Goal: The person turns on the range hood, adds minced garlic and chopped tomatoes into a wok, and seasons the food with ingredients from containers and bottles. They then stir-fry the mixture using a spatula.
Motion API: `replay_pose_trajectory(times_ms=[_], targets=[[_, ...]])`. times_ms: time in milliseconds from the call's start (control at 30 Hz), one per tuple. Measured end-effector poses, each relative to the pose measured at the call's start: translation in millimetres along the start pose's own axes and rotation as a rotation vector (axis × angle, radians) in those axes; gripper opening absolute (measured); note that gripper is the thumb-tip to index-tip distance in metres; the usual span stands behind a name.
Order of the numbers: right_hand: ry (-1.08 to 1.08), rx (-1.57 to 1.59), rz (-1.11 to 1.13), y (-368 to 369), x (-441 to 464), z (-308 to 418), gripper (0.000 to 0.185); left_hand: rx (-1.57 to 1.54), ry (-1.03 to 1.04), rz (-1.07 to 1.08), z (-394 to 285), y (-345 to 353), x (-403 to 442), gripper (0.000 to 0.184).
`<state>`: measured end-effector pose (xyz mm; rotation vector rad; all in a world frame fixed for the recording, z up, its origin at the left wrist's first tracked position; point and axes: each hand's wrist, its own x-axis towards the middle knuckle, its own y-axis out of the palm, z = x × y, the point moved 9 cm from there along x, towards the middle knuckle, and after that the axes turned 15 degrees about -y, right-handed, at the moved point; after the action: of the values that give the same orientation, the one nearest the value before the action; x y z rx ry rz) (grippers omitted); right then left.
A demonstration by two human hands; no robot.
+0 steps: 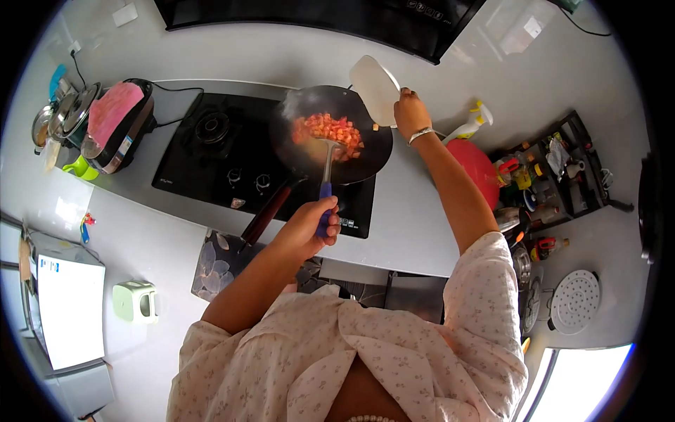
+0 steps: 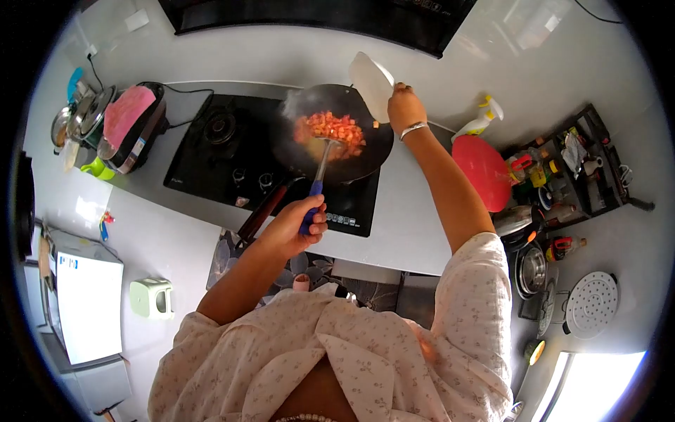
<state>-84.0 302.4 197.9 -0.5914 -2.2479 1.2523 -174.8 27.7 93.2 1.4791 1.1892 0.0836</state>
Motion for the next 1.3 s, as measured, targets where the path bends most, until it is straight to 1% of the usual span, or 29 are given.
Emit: replay_pose_trajectory(times_ms=[33,100,200,233,300,333,367,400,433,467,533,567,600,633,733,767,800,867,1000,1033,1067,1133,1200,1300], targets=[[0.000,0.001,-0.002,-3,-1,4,0.020,0.000,0.001,-0.001,1,2,-2,0.022],[0.089,0.172,-0.218,-25,-7,2,0.021,0.046,0.009,-0.025,4,4,-6,0.022],[0.101,0.143,-0.181,-41,-13,5,0.022,0.123,0.033,-0.044,11,9,-14,0.023],[0.102,0.144,-0.185,-30,-15,-2,0.022,0.126,0.035,-0.047,14,10,-16,0.023],[0.017,0.026,-0.358,-21,-19,-12,0.019,0.191,0.068,-0.096,18,9,-21,0.025],[0.021,0.026,-0.361,-44,-27,-7,0.019,0.196,0.069,-0.098,22,9,-23,0.025],[0.344,0.641,-0.307,-39,-45,-31,0.023,0.208,0.109,-0.110,22,7,-25,0.025],[0.665,1.252,-0.229,-20,-66,-32,0.027,0.223,0.150,-0.118,21,7,-28,0.026],[0.699,1.409,-0.327,-1,-76,-37,0.025,0.236,0.147,-0.111,22,9,-30,0.026],[0.709,1.401,-0.341,8,-87,-38,0.025,0.211,0.163,-0.124,21,9,-33,0.026],[0.786,1.829,-0.506,23,-115,-23,0.020,0.164,0.173,-0.134,21,9,-35,0.025],[0.799,1.821,-0.520,25,-128,-22,0.020,0.135,0.176,-0.124,20,9,-34,0.025],[0.833,1.948,-0.505,29,-140,-11,0.020,0.104,0.176,-0.118,18,6,-32,0.025],[0.865,2.076,-0.488,32,-152,1,0.020,0.140,0.180,-0.091,15,9,-30,0.027],[0.883,2.132,-0.514,22,-187,20,0.022,0.098,0.199,-0.116,16,4,-17,0.025],[0.846,2.153,-0.512,24,-196,24,0.023,0.088,0.186,-0.102,19,1,-10,0.027],[0.863,2.149,-0.526,21,-207,27,0.023,0.099,0.172,-0.101,22,3,-3,0.027],[0.856,2.193,-0.508,14,-225,37,0.023,0.114,0.185,-0.169,27,-1,8,0.029],[0.883,2.222,-0.473,3,-257,49,0.023,0.211,0.140,-0.165,47,-5,41,0.035],[0.887,2.222,-0.476,3,-262,50,0.023,0.215,0.105,-0.118,53,-6,52,0.037],[0.900,2.227,-0.470,4,-267,51,0.022,0.178,0.068,-0.108,60,-10,63,0.036],[0.909,2.237,-0.458,5,-278,54,0.022,0.125,0.084,-0.128,67,-5,69,0.034],[0.888,2.250,-0.447,4,-282,57,0.021,0.079,0.087,-0.091,68,-7,77,0.038],[0.900,2.240,-0.425,-1,-284,59,0.021,0.044,0.100,-0.149,67,-12,73,0.045]])
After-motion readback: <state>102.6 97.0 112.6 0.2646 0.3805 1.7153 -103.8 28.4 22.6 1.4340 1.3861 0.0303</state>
